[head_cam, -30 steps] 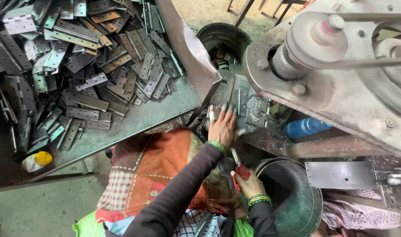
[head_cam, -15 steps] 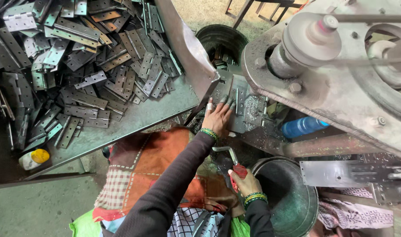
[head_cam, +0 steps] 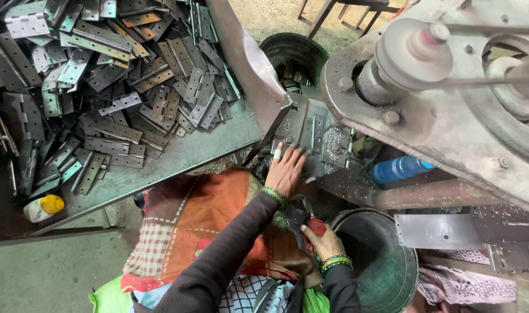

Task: The person repeatedly picks metal hinge-like parts from a bin, places them into a press machine, and operates the lever to process each piece. The person handles the parts one at a time and returns them to the bin after pressing.

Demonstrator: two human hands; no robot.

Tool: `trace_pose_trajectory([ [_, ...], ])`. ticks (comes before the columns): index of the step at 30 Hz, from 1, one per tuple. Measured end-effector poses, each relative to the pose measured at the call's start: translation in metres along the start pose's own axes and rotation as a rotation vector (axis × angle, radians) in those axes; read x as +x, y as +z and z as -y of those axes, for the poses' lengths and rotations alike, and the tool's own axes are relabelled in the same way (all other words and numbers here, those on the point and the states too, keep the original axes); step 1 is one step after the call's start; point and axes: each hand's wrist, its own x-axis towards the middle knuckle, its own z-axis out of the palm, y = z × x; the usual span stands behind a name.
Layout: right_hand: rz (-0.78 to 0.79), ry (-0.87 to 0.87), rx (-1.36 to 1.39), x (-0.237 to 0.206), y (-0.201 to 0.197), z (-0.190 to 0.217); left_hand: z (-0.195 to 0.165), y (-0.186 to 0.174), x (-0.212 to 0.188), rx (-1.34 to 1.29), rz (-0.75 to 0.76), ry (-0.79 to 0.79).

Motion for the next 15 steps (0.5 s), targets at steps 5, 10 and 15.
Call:
trace_pose_trajectory([
  [5, 0.118, 0.029, 0.23, -0.011, -0.008, 0.011, 0.017, 0.0, 0.052, -0.363, 0.165, -0.072],
  [10, 0.297, -0.08, 0.327, -0.009, -0.021, 0.016, 0.015, -0.012, 0.059, -0.303, 0.229, -0.093],
  [15, 0.185, -0.041, 0.145, -0.01, -0.044, 0.027, -0.003, -0.038, 0.021, -0.37, 0.134, -0.086],
])
